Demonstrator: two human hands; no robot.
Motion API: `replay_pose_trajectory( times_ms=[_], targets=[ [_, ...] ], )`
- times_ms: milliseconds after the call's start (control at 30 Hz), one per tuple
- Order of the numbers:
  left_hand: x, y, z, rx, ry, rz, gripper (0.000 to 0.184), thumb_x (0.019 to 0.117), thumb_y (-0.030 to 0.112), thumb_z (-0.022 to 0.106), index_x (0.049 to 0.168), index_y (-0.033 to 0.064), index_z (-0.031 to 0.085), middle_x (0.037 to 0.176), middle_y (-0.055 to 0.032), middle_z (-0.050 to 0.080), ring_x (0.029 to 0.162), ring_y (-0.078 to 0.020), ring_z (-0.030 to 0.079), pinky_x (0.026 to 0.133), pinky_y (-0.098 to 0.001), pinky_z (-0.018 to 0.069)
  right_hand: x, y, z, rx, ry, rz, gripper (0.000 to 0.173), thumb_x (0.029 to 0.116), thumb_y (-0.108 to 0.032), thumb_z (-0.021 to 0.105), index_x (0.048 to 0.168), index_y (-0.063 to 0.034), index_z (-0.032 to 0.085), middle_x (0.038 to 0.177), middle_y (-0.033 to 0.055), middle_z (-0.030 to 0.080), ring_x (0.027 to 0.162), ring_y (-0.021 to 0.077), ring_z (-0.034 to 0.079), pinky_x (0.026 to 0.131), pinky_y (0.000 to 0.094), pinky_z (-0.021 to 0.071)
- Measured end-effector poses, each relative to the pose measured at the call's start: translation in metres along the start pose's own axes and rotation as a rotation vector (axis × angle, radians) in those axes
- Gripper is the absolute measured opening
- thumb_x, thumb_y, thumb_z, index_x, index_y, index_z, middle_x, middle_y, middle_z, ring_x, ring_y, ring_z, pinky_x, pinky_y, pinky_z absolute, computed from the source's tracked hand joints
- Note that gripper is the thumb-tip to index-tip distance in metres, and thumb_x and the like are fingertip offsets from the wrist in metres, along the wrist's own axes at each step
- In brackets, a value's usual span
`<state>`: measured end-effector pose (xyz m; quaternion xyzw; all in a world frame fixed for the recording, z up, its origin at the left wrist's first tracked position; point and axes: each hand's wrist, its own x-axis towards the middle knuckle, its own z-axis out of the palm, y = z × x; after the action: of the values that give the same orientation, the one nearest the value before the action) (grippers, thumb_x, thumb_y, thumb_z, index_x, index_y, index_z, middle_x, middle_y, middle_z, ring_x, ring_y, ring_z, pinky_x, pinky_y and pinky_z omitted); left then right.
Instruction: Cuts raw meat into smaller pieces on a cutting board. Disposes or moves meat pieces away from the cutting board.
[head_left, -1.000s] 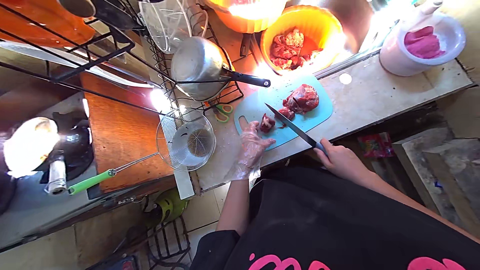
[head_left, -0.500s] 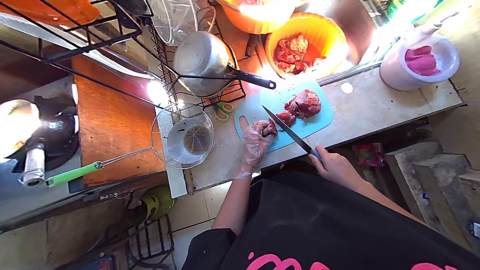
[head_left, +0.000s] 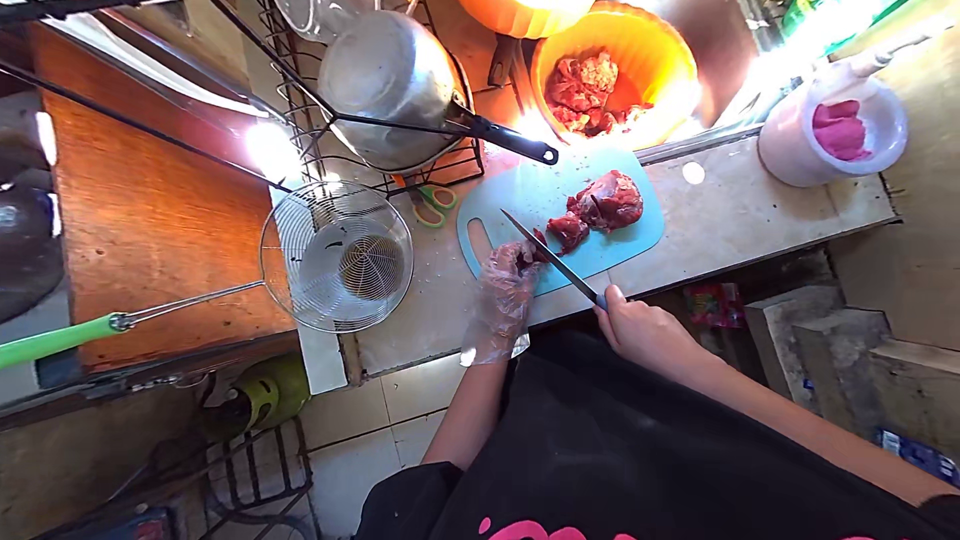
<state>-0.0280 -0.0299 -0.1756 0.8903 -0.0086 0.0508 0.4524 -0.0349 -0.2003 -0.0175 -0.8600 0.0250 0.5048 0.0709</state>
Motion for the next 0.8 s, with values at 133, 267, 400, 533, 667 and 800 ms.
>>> replay_pose_trajectory(
  times_ms=[133,267,400,533,667,800],
  targets=[
    [-0.002,0.000,0.001,0.010,-0.003,0.000,0.030,0.0895,0.010,0.077,0.116,-0.0007,0.069,0.117,-0.0189,0.070,0.111,-0.0320,0.067,0.100,-0.0505,0.0518,0.016,-0.009,-0.006,-0.013,0.012,-0.026,0.044,0.1147,-0.033,0.026,0.138,0.0006,0.044,0.114,0.0259,0.066,0.112,0.0420,0.067,0.093,0.0543,0.0524],
    [-0.005,0.000,0.000,-0.016,-0.011,-0.004,0.030,0.0909,0.010,0.075,0.120,0.0032,0.068,0.121,-0.0164,0.069,0.113,-0.0287,0.067,0.099,-0.0479,0.0534,0.041,-0.011,-0.006,0.006,0.040,-0.099,0.042,0.1145,-0.032,0.028,0.133,0.0007,0.047,0.113,0.0244,0.066,0.112,0.0398,0.067,0.093,0.0536,0.0519],
    [-0.005,0.001,0.003,0.021,0.007,0.000,0.028,0.0911,0.007,0.074,0.118,0.0014,0.069,0.121,-0.0180,0.070,0.112,-0.0312,0.069,0.099,-0.0478,0.0544,0.037,0.009,0.009,0.038,0.061,-0.132,0.043,0.1139,-0.031,0.031,0.135,0.0031,0.047,0.108,0.0260,0.067,0.105,0.0426,0.069,0.089,0.0558,0.0534],
    [-0.007,0.007,-0.009,0.009,-0.075,0.017,0.032,0.0914,0.007,0.074,0.122,0.0031,0.065,0.125,-0.0163,0.066,0.115,-0.0281,0.066,0.099,-0.0458,0.0533,0.021,0.017,0.014,0.028,-0.030,-0.034,0.045,0.1143,-0.031,0.030,0.139,0.0036,0.043,0.107,0.0289,0.067,0.107,0.0462,0.068,0.090,0.0581,0.0527],
    [-0.008,0.007,-0.010,0.034,-0.058,0.033,0.031,0.0906,0.007,0.075,0.120,0.0028,0.066,0.124,-0.0175,0.066,0.114,-0.0301,0.066,0.098,-0.0475,0.0531,0.044,0.002,0.014,0.012,0.038,-0.085,0.044,0.1142,-0.031,0.030,0.134,0.0047,0.047,0.109,0.0267,0.068,0.107,0.0430,0.069,0.090,0.0550,0.0532],
    [-0.016,0.013,-0.018,0.058,-0.109,-0.051,0.031,0.0925,0.010,0.074,0.122,0.0039,0.067,0.128,-0.0177,0.065,0.112,-0.0305,0.067,0.095,-0.0500,0.0546,0.071,-0.017,0.021,0.047,0.086,-0.079,0.039,0.1139,-0.030,0.033,0.135,0.0008,0.045,0.105,0.0251,0.068,0.105,0.0425,0.070,0.088,0.0560,0.0540]
  ],
)
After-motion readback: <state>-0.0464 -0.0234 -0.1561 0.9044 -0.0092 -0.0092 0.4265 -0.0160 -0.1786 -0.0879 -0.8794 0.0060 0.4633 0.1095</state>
